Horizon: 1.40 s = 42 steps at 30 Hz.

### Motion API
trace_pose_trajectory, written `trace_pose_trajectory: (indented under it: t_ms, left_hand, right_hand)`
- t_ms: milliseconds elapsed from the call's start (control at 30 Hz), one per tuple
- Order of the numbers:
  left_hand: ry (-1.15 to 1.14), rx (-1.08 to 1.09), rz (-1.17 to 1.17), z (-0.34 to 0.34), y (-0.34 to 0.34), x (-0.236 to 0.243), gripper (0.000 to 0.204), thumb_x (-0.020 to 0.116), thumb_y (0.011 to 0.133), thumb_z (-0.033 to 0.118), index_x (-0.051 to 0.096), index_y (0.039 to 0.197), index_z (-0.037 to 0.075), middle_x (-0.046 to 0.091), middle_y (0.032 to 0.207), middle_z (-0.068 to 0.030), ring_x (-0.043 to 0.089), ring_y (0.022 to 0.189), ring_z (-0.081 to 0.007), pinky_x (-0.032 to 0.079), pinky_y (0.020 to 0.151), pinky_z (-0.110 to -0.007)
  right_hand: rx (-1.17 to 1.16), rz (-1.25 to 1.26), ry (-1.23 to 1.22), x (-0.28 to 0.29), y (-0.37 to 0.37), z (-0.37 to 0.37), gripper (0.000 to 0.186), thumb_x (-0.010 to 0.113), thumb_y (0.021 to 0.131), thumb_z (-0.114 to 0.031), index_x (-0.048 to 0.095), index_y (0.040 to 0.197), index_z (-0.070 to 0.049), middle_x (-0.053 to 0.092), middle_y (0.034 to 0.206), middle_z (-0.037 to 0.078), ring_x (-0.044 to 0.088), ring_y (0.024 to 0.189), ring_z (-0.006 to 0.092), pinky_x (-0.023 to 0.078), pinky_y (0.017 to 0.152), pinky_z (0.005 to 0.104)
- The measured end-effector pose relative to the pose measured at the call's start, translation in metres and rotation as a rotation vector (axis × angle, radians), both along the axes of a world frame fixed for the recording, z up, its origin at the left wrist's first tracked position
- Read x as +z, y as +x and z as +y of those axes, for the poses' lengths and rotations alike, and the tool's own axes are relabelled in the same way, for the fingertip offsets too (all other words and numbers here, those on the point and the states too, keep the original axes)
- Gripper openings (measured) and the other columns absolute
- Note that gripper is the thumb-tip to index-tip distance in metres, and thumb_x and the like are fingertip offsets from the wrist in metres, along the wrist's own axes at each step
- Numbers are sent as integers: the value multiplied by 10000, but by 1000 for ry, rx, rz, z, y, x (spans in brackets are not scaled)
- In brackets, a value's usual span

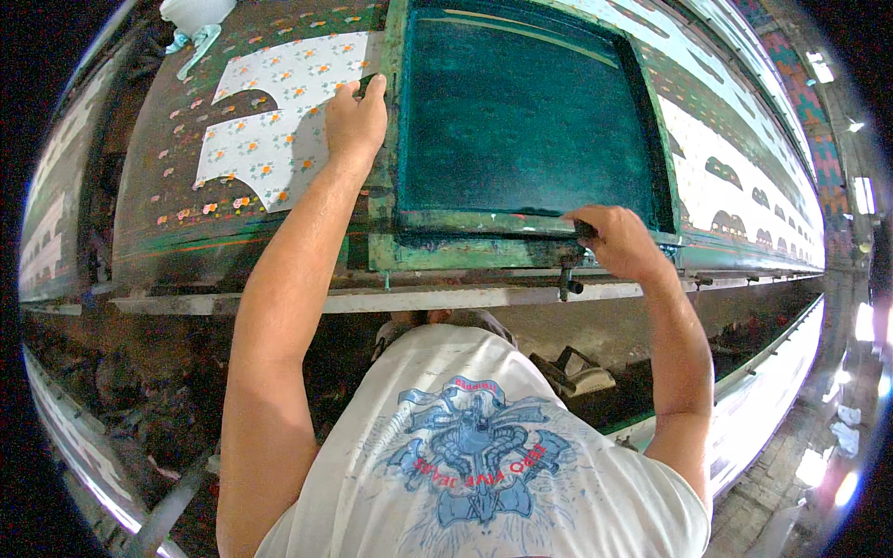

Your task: The person repeatedly uses a squeegee to pull green ink across a screen printing frame over a long roll of patterned fabric. The person moves the frame along the fabric and repeats the squeegee stroke multiple times to transfer the design.

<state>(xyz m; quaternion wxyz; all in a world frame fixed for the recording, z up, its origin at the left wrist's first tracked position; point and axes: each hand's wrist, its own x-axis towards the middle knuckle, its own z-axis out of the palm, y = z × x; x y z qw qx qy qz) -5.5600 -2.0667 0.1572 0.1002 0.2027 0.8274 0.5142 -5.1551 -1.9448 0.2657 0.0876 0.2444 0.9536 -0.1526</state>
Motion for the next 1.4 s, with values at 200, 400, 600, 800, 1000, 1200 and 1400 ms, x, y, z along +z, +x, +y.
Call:
trace_pose_trajectory:
  t_ms: [200, 400, 600, 800, 1000, 1200, 1400]
  left_hand:
    - [111, -34, -120, -1, 6, 4, 725, 688, 1046, 502, 634, 1464, -88, 737, 1232, -226, 717, 1131, -329, 548, 990, -470]
    - [193, -33, -143, -2, 8, 1, 694, 703, 1067, 474, 628, 1472, -85, 722, 1252, -208, 691, 1124, -300, 532, 1000, -432]
    - [144, 22, -138, -1, 11, 7, 564, 685, 1100, 399, 675, 1436, -54, 717, 1431, -207, 652, 1358, -308, 470, 1176, -424]
    - [57, 79, 58, -5, 13, 4, 580, 699, 1095, 412, 670, 1418, -69, 735, 1236, -199, 697, 1136, -292, 542, 999, -421]
    - [-21, 200, 153, -1, 10, -1, 529, 709, 1083, 368, 695, 1373, -73, 730, 1248, -229, 717, 1140, -320, 561, 1010, -440]
    - [-162, 268, 293, -5, 9, -5, 488, 708, 1078, 372, 726, 1300, -62, 736, 1183, -223, 731, 1075, -338, 586, 958, -447]
    - [-163, 260, 322, -6, 13, -3, 444, 707, 1083, 366, 752, 1244, -45, 727, 1180, -220, 737, 1015, -333, 597, 912, -455]
  right_hand:
    - [-11, 206, 204, -18, 11, -41, 539, 762, 790, 0, 782, 1307, -151, 803, 1212, 88, 766, 1124, 347, 597, 965, 488]
    - [11, 314, 346, -39, -16, 0, 668, 658, 739, 103, 752, 1356, -135, 776, 1259, 90, 727, 1157, 346, 569, 1004, 477]
    - [70, 415, 397, -55, -71, 97, 517, 648, 851, 67, 747, 1309, -152, 785, 1221, 95, 744, 1152, 337, 573, 985, 485]
    - [115, 446, 453, -68, -132, 200, 470, 676, 870, 7, 763, 1295, -173, 788, 1159, 98, 759, 1102, 345, 597, 956, 487]
    - [96, 441, 464, -74, -189, 288, 465, 677, 903, -24, 764, 1329, -192, 793, 1185, 116, 760, 1104, 383, 615, 942, 525]
    - [117, 391, 479, -73, -207, 305, 473, 646, 927, -6, 756, 1341, -205, 782, 1241, 102, 755, 1139, 372, 608, 985, 511]
    - [123, 249, 320, -41, -198, 298, 411, 671, 948, -64, 769, 1310, -232, 803, 1219, 112, 776, 1086, 388, 620, 926, 528]
